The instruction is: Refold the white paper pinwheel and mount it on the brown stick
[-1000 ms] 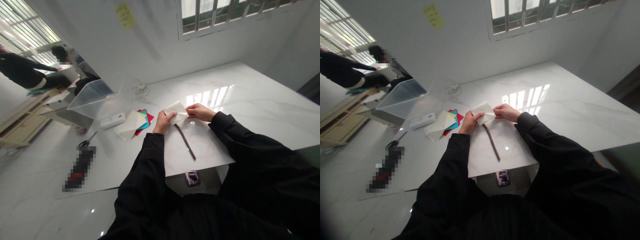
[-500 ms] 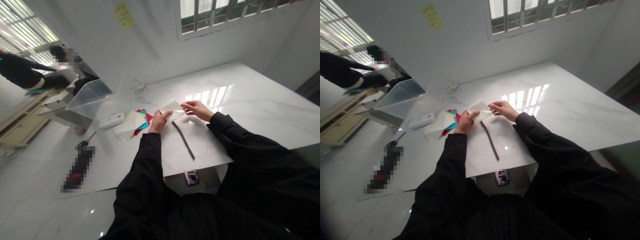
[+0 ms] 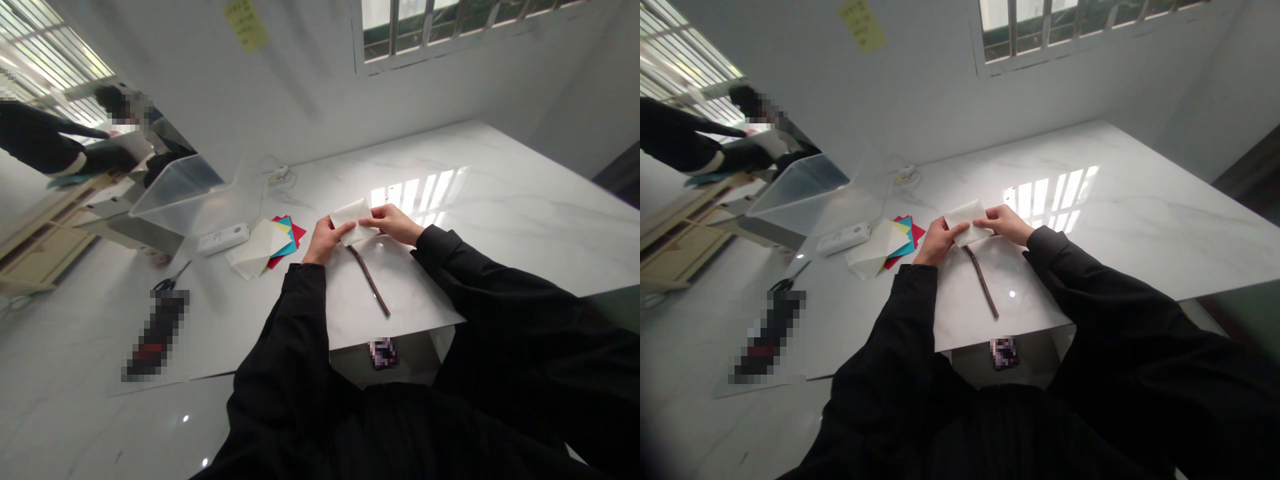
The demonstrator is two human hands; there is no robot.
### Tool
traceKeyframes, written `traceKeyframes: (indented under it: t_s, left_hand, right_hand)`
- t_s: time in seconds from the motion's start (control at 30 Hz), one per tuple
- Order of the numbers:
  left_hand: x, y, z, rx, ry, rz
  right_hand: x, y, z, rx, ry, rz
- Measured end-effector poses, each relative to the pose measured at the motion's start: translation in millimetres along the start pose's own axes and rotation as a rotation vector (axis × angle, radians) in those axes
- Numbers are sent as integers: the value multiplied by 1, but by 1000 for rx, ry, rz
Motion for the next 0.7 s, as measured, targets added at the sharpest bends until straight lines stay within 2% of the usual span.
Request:
traceKeyframes:
  t_s: [0.2,0.33,0.7]
  left_hand:
    - [1,-2,-2,-15,-6,20]
    - [2,-3,-3,-22,5,18]
    - [0,-12,-5,-68,11,-18]
  right_hand:
    - [1,-2,-1,84,16,12]
    - [-1,-3,1,50,6,-53]
    - [-3,-3,4,4,-42,-27]
Point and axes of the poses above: each hand's wrist, its own z-axis towards the middle knuckle, its own x-axis out of the palm, y = z × x, the point moved 3 cm from there along z, towards the middle knuckle, and after that the axes turned 3 degrees about -y, right-handed, at the moved point
